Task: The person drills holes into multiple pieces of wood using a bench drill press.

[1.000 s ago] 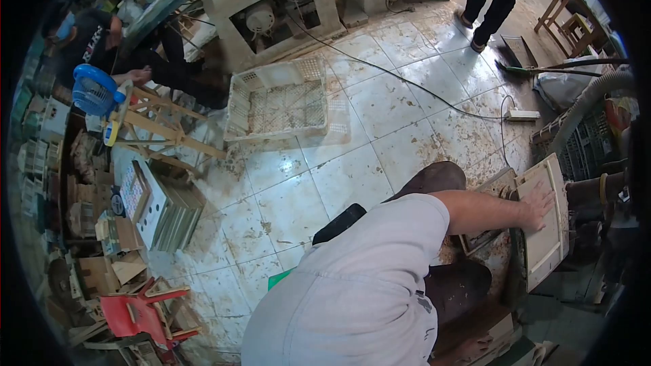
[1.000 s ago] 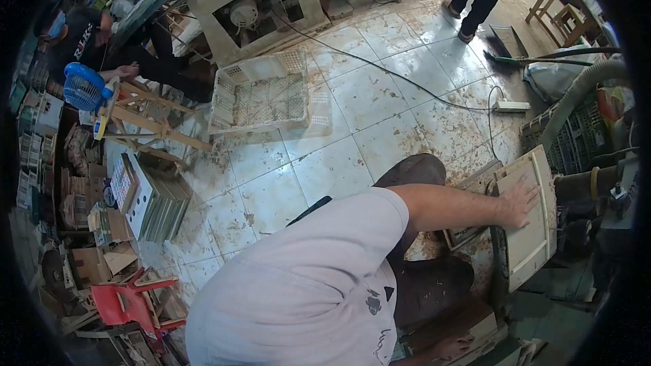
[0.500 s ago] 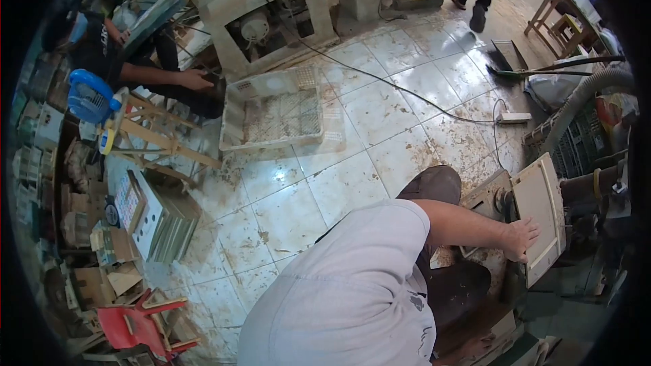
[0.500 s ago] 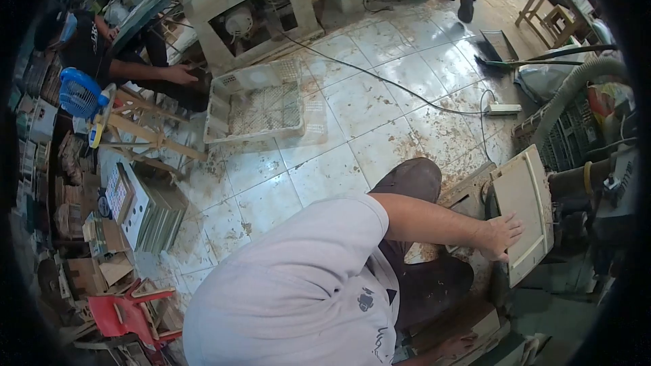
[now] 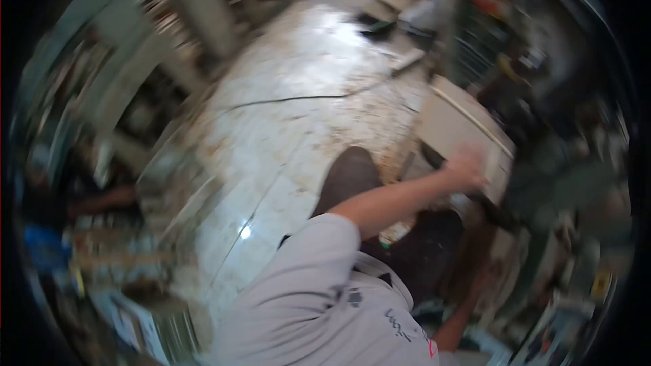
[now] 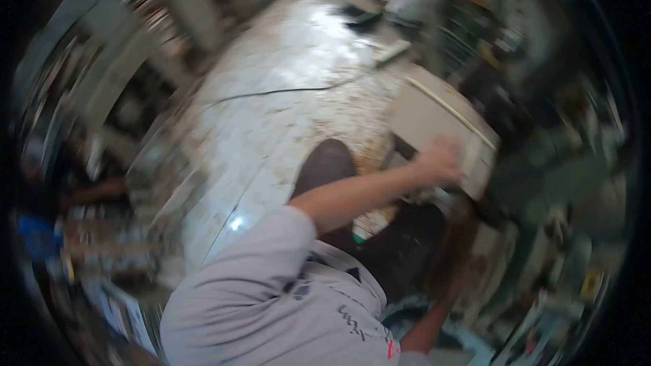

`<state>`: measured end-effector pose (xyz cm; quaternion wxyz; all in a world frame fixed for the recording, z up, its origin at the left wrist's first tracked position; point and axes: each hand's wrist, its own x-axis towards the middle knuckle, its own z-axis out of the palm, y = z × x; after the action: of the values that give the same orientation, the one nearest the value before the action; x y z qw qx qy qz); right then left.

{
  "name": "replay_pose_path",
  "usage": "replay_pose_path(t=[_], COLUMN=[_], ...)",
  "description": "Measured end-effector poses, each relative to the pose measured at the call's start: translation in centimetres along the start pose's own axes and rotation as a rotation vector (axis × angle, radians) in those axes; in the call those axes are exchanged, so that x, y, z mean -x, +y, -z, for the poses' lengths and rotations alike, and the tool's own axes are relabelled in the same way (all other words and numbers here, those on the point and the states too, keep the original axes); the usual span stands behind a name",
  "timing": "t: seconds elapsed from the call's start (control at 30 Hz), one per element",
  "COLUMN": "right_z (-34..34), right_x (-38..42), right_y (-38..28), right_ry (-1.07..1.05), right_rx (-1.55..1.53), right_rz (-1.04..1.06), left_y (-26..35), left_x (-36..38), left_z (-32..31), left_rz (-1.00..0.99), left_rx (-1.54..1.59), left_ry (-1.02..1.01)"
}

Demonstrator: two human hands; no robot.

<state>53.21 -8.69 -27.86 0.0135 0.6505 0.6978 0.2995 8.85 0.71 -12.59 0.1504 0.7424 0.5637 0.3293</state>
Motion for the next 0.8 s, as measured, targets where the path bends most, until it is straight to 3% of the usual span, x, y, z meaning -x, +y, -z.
replay_pose_path(t=[0.03, 0.07, 0.13, 0.23, 0.4, 0.47, 0.53, 0.6, 0.67, 0.8], right_z=[4.4, 6.3, 10.1, 13.9, 13.0, 10.9, 9.7, 8.7, 10.8, 12.2], right_x=[-0.4, -1.1, -1.8, -3.1, -2.7, -1.9, -1.5, -1.5, -2.9, -2.9], right_y=[-1.7, -2.7, -4.4, -5.1, -4.9, -4.9, -4.5, -4.2, -4.1, -4.9], right_ry=[-0.284, -0.385, -0.340, -0.372, -0.314, -0.338, -0.320, -0.154, -0.282, -0.221], right_rx=[0.133, 0.133, -0.155, -0.355, -0.372, -0.123, -0.077, -0.114, -0.176, -0.255], right_rz=[-0.113, -0.164, -0.411, -0.533, -0.532, -0.369, -0.316, -0.315, -0.383, -0.456], left_y=[2.2, 2.9, 2.9, 2.8, 1.1, 1.2, 0.7, 1.8, 2.1, 2.8], left_x=[0.5, 1.0, 1.8, 2.0, -0.8, -2.2, -2.6, -1.5, 0.0, 3.5], left_z=[3.0, 4.6, 4.4, 5.3, 4.9, 5.0, 3.8, 4.7, 5.0, 7.3], left_rz=[0.121, 0.090, -0.003, -0.086, 0.018, 0.054, -0.039, -0.104, -0.202, -0.349], left_rx=[0.014, -0.080, -0.220, -0.264, -0.309, -0.228, -0.188, -0.158, -0.257, -0.095], left_ry=[-0.109, -0.159, -0.142, -0.170, -0.150, -0.201, -0.246, -0.282, -0.332, -0.422])
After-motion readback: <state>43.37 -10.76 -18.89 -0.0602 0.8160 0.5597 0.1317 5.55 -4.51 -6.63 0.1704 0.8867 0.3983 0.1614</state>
